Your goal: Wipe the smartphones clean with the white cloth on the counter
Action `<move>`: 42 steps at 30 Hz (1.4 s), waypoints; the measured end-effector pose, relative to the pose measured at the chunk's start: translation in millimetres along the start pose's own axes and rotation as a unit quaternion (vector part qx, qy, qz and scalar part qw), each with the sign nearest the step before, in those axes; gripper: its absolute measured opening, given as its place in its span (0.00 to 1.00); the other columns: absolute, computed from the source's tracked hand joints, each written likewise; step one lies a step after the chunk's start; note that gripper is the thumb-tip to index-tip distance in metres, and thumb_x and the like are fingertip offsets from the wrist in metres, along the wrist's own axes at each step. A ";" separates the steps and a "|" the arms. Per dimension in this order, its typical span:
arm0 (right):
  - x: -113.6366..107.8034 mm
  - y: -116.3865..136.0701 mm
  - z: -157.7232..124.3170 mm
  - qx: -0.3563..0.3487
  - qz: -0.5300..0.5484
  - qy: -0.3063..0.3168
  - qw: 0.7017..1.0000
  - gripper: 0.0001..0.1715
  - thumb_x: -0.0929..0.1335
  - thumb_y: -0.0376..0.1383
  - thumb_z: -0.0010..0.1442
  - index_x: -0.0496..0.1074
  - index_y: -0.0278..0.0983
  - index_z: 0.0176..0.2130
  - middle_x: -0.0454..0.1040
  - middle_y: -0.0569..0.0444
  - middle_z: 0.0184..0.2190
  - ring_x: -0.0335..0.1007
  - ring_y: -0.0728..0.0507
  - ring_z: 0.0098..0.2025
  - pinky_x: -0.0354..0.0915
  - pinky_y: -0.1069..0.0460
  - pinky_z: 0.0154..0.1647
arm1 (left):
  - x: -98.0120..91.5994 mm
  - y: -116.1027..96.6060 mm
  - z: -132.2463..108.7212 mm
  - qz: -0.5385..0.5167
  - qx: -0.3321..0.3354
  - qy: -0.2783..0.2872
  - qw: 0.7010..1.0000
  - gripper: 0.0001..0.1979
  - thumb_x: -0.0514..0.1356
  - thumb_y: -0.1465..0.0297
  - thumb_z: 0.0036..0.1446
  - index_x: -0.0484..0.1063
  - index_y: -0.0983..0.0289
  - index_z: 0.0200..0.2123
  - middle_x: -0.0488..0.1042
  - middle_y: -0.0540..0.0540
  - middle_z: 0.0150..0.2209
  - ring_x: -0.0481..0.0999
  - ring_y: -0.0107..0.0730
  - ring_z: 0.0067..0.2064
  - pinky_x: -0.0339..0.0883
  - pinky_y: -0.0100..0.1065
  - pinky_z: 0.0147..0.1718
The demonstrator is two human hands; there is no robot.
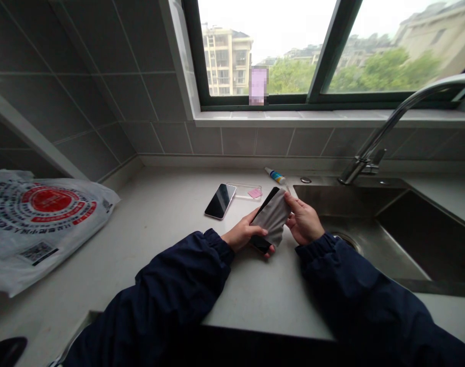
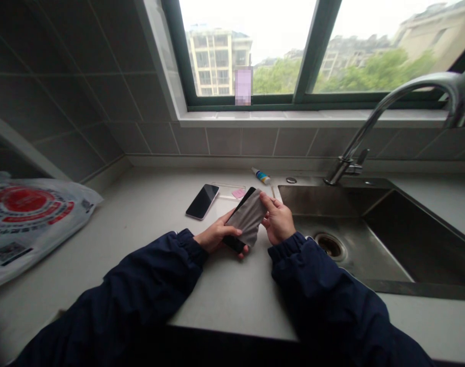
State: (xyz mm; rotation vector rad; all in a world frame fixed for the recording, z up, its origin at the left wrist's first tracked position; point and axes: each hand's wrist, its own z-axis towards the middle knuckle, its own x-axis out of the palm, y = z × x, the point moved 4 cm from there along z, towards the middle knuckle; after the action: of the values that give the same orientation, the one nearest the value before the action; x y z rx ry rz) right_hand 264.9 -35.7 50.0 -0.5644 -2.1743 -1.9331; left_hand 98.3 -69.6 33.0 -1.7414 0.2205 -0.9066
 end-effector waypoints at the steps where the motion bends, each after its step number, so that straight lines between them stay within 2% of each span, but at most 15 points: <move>1: 0.1 -0.4 0.1 0.001 0.002 0.004 1.000 0.25 0.82 0.51 0.46 0.78 0.41 0.37 0.81 0.52 0.33 0.77 0.44 0.33 0.72 0.52 0.27 | 0.1 -0.3 -0.1 -0.003 0.001 0.000 1.000 0.44 0.65 0.72 0.50 0.54 0.55 0.68 0.78 0.57 0.40 0.83 0.47 0.31 0.78 0.44 0.26; 6: 7.1 -1.2 -4.7 0.025 0.044 0.034 0.998 0.22 0.81 0.48 0.48 0.79 0.41 0.39 0.82 0.52 0.38 0.78 0.43 0.36 0.74 0.51 0.34 | -1.5 -4.3 -0.8 -0.016 0.007 -0.021 1.000 0.45 0.65 0.72 0.50 0.52 0.53 0.69 0.77 0.57 0.42 0.83 0.47 0.32 0.79 0.46 0.27; 9: 17.1 -1.4 -12.2 0.034 0.061 0.077 0.995 0.20 0.82 0.42 0.47 0.79 0.40 0.39 0.83 0.53 0.38 0.79 0.43 0.38 0.75 0.51 0.39 | 0.0 -6.6 -1.9 -0.006 0.002 -0.019 1.000 0.42 0.64 0.65 0.56 0.49 0.52 0.71 0.77 0.57 0.41 0.83 0.47 0.32 0.78 0.46 0.27; 12: 24.1 -3.2 -19.1 0.052 0.055 0.086 0.993 0.21 0.81 0.38 0.46 0.80 0.39 0.41 0.84 0.52 0.38 0.81 0.40 0.41 0.74 0.48 0.43 | 3.0 -6.1 -2.4 0.010 -0.012 -0.009 1.000 0.41 0.61 0.57 0.62 0.46 0.52 0.72 0.77 0.58 0.39 0.82 0.46 0.31 0.78 0.44 0.26; 16: 28.2 -3.0 -22.3 0.050 0.058 0.097 0.992 0.22 0.81 0.40 0.47 0.80 0.39 0.42 0.84 0.51 0.39 0.81 0.37 0.44 0.74 0.46 0.46 | 4.3 -3.6 -1.4 0.014 -0.006 0.000 1.000 0.43 0.64 0.57 0.61 0.45 0.53 0.72 0.77 0.57 0.37 0.82 0.44 0.30 0.78 0.43 0.26; 24: 27.4 -3.3 -22.5 0.056 0.047 0.091 0.993 0.22 0.82 0.42 0.46 0.79 0.38 0.40 0.84 0.51 0.35 0.81 0.39 0.37 0.75 0.47 0.42 | 0.4 2.7 2.4 0.028 0.007 -0.008 1.000 0.43 0.68 0.58 0.58 0.50 0.60 0.69 0.78 0.56 0.35 0.83 0.44 0.29 0.78 0.41 0.25; 27: 27.9 -2.8 -23.0 0.056 0.045 0.097 0.993 0.22 0.82 0.42 0.47 0.79 0.38 0.41 0.84 0.51 0.35 0.81 0.40 0.36 0.74 0.47 0.42 | 0.5 2.4 2.7 0.028 0.004 -0.013 1.000 0.39 0.68 0.60 0.57 0.55 0.61 0.65 0.78 0.57 0.34 0.82 0.46 0.29 0.79 0.43 0.25; 31: 27.8 -1.9 -22.0 0.056 0.041 0.105 0.992 0.20 0.79 0.41 0.50 0.78 0.38 0.43 0.84 0.50 0.38 0.81 0.38 0.41 0.75 0.47 0.45 | -0.4 1.4 2.9 0.004 -0.003 -0.032 0.999 0.31 0.65 0.62 0.57 0.58 0.61 0.60 0.77 0.57 0.35 0.82 0.46 0.29 0.78 0.45 0.25; 34: 26.0 -2.3 -20.0 0.064 0.056 0.098 0.992 0.16 0.75 0.38 0.53 0.78 0.38 0.44 0.84 0.50 0.38 0.81 0.39 0.42 0.75 0.47 0.44 | -2.1 0.9 3.5 -0.013 -0.001 -0.055 0.998 0.27 0.63 0.65 0.55 0.60 0.63 0.57 0.76 0.56 0.34 0.82 0.47 0.29 0.78 0.47 0.25; 37: 23.5 -2.7 -17.1 0.056 0.074 0.100 0.991 0.16 0.73 0.32 0.51 0.79 0.38 0.43 0.84 0.52 0.40 0.81 0.42 0.41 0.76 0.50 0.42 | -2.4 -0.4 3.5 -0.017 0.007 -0.068 0.998 0.24 0.60 0.66 0.54 0.62 0.64 0.53 0.76 0.57 0.34 0.82 0.47 0.29 0.78 0.47 0.25; 42: 18.0 -7.6 -10.7 0.062 0.076 0.107 0.989 0.17 0.74 0.27 0.47 0.79 0.38 0.40 0.84 0.55 0.36 0.80 0.47 0.35 0.76 0.55 0.36 | -0.9 -3.0 1.6 -0.010 0.007 -0.072 0.997 0.28 0.59 0.67 0.52 0.60 0.62 0.57 0.75 0.56 0.35 0.82 0.46 0.29 0.77 0.46 0.26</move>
State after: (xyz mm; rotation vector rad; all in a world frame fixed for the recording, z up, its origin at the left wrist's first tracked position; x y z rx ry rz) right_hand 244.3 -44.0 51.3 -0.4645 -2.0363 -1.6841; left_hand 97.9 -66.8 35.1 -1.7904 0.1018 -0.7910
